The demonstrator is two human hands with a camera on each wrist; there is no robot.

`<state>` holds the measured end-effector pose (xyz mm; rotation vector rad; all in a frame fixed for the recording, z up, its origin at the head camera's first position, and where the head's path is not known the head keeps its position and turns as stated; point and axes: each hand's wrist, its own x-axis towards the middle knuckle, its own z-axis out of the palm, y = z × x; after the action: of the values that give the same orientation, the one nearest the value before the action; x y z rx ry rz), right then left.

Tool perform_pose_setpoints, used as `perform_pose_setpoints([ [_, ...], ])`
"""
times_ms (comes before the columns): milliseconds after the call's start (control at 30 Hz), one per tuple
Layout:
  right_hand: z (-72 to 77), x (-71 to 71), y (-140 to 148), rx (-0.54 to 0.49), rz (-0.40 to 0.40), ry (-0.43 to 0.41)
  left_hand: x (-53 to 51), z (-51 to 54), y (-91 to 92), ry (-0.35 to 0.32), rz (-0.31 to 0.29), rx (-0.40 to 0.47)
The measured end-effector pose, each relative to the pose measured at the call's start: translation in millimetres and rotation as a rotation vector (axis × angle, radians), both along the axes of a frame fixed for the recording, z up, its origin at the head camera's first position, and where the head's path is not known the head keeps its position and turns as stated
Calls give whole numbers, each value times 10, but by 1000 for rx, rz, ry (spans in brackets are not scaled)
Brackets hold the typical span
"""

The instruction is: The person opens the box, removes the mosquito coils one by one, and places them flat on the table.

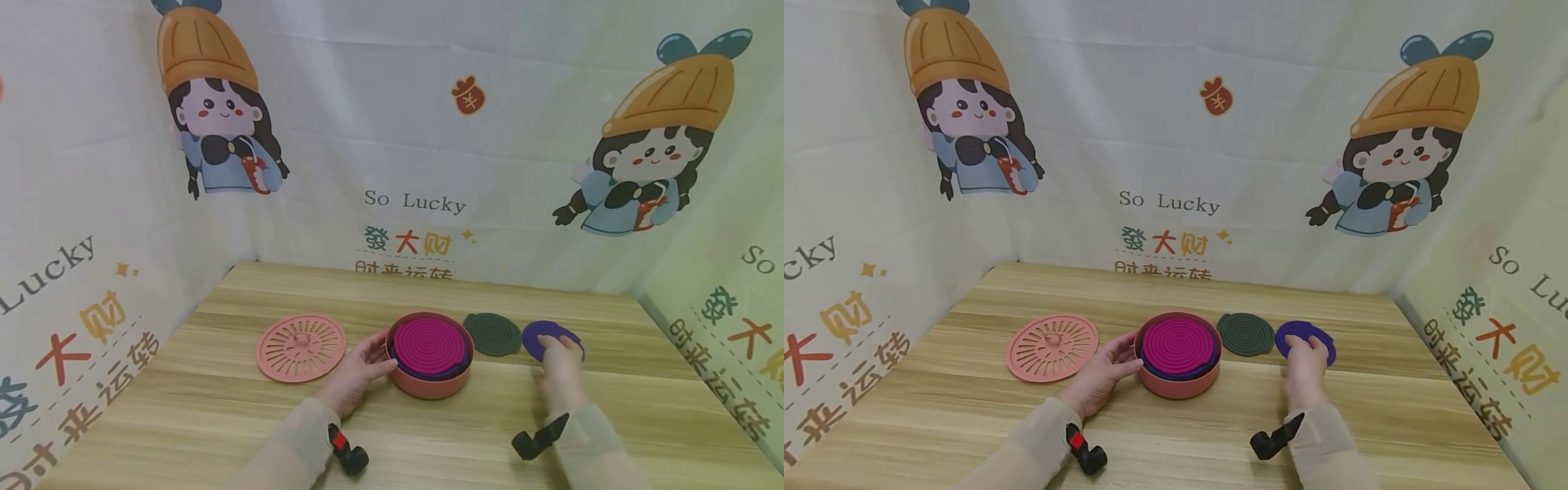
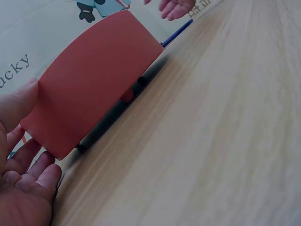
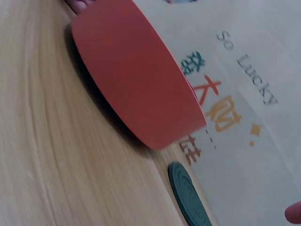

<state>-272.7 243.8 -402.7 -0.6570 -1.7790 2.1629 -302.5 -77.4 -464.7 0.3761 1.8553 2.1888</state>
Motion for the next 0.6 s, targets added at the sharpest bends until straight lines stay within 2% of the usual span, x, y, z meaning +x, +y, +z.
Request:
perform_pose_setpoints([
  [233,63,-30,-313,217,255,76,-8,-1,9,-6,-1,3],
  [400,75,-84,-543,320,356,92,-10,2,12,-10,1,2],
  [600,72,-176,-756,477,415,76,-1,3,5,-18,-5,12],
])
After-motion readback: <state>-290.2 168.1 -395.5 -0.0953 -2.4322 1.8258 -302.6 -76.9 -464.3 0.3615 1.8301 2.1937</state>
